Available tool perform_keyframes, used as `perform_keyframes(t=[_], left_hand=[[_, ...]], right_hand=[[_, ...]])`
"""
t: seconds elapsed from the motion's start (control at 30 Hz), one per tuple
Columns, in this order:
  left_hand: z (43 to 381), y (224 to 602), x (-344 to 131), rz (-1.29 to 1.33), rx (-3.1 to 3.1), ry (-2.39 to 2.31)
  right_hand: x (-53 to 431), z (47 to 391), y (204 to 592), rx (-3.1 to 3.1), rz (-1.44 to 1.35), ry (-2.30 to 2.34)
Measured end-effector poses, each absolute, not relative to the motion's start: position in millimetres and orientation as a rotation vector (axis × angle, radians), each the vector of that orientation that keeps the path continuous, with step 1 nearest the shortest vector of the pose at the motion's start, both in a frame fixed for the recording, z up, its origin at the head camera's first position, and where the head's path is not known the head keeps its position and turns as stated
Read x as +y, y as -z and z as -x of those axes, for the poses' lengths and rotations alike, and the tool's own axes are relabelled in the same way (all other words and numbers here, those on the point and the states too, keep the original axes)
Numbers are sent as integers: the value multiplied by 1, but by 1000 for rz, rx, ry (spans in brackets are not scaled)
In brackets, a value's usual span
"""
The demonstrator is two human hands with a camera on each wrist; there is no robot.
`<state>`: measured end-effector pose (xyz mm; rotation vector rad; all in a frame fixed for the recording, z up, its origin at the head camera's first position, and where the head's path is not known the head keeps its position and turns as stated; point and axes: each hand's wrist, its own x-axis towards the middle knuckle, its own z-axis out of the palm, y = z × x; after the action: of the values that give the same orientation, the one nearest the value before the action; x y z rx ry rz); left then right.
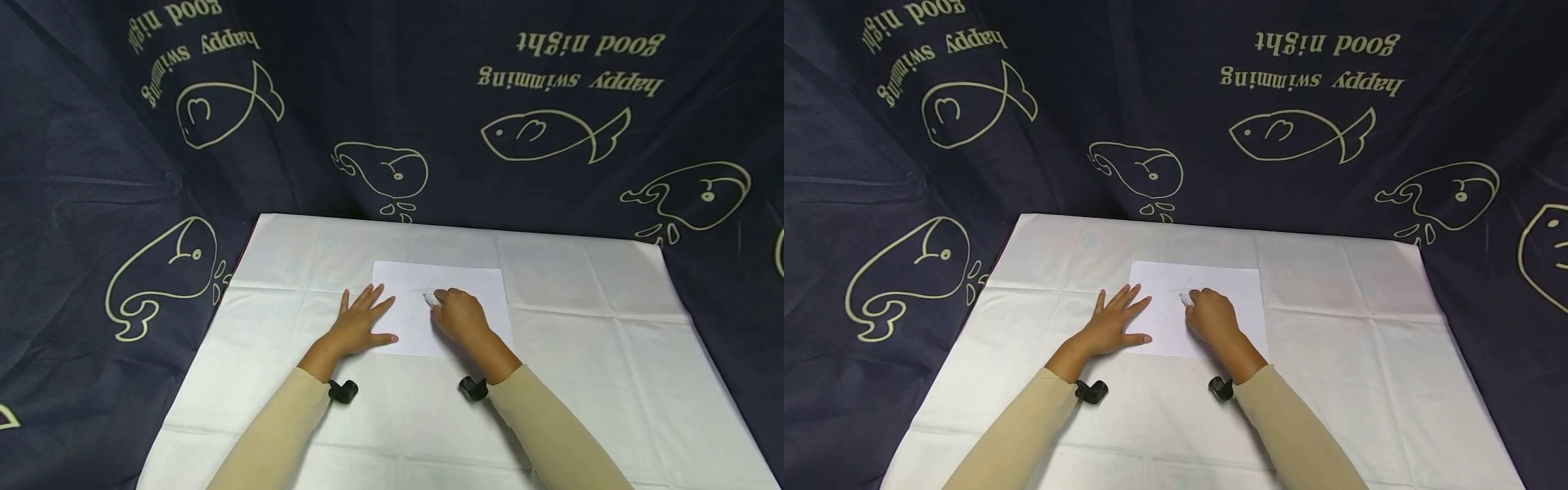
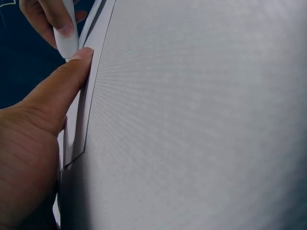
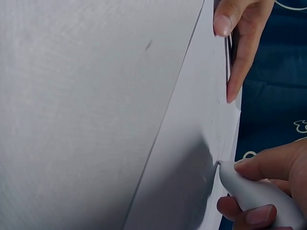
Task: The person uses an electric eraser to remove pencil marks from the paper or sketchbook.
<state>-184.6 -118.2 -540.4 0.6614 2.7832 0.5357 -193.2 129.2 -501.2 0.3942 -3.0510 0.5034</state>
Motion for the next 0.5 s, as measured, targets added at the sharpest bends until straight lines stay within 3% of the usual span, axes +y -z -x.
perform_keyframes(t=[0.5], left_hand=[[185, 543, -118, -650, 2784, -526]], right_hand=[[128, 197, 499, -3081, -382, -523]])
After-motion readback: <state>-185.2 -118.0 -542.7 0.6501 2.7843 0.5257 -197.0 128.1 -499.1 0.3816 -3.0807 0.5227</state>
